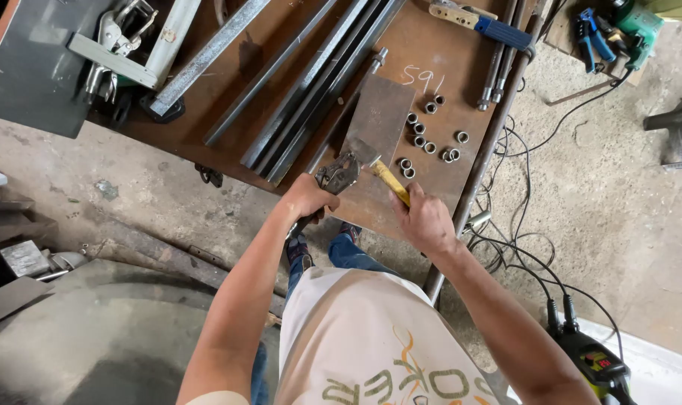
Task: The person uses locking pliers to hold a bolt on the workbench and hammers metal rings down onto it, repeating with several rings. They then reposition the pliers, handle steel bars on the bench, open a metal storage box, and adjust the pliers before reaching toward the camera.
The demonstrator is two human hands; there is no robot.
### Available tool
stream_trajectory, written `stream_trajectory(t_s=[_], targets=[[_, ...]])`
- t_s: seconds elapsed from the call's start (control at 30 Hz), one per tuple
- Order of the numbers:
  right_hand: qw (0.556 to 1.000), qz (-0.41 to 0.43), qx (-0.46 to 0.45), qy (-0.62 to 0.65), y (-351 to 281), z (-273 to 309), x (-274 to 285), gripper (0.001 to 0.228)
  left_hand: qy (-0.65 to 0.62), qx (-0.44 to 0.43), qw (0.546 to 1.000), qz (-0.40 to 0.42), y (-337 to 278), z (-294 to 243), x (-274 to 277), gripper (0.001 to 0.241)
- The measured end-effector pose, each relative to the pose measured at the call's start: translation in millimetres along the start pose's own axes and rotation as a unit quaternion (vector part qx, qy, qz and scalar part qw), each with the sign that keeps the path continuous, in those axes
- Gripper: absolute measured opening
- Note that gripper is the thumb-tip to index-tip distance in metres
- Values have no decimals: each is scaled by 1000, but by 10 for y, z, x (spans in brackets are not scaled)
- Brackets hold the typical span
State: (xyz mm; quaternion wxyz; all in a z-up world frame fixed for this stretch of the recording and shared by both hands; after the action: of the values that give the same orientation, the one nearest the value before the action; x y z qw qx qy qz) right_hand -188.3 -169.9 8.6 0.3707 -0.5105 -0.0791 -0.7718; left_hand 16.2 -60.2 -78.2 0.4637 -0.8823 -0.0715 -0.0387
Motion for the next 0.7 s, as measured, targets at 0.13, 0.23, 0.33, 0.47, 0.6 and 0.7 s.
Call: stream_trajectory(t_s=[0.13, 0.23, 0.33, 0.47, 0.6, 0.7], targets=[[999, 26, 5, 44, 78, -72, 33, 39, 6, -41, 999, -35, 28, -53, 9, 23], [976, 94, -115, 157, -15, -95, 94, 34, 108, -23, 991, -79, 31, 5, 5, 30], [976, 5, -54, 209, -17, 142, 483, 32, 91, -17, 991, -101, 105, 117, -65, 32], [971, 115, -139, 154, 93, -108, 107, 40, 25, -40, 994, -102, 227, 143, -133, 29], [969, 162, -157, 99, 145, -284, 56, 43, 16, -38, 991, -124, 123, 74, -113, 32], [965, 98, -169, 177, 77, -47, 435, 39, -38, -98, 990, -96, 113, 35, -139, 25]])
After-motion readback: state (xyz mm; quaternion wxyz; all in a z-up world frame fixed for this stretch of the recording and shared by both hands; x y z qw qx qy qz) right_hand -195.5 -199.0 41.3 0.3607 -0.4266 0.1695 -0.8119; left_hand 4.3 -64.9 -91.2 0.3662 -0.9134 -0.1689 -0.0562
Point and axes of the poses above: each hand's wrist, its own y-axis towards the middle knuckle, its own x-axis out of the back of the hand, z = x × y, the point moved 10 cm from there along y, towards the middle knuckle, and after that the axes turned 3 degrees about x, right-handed, at the moved point
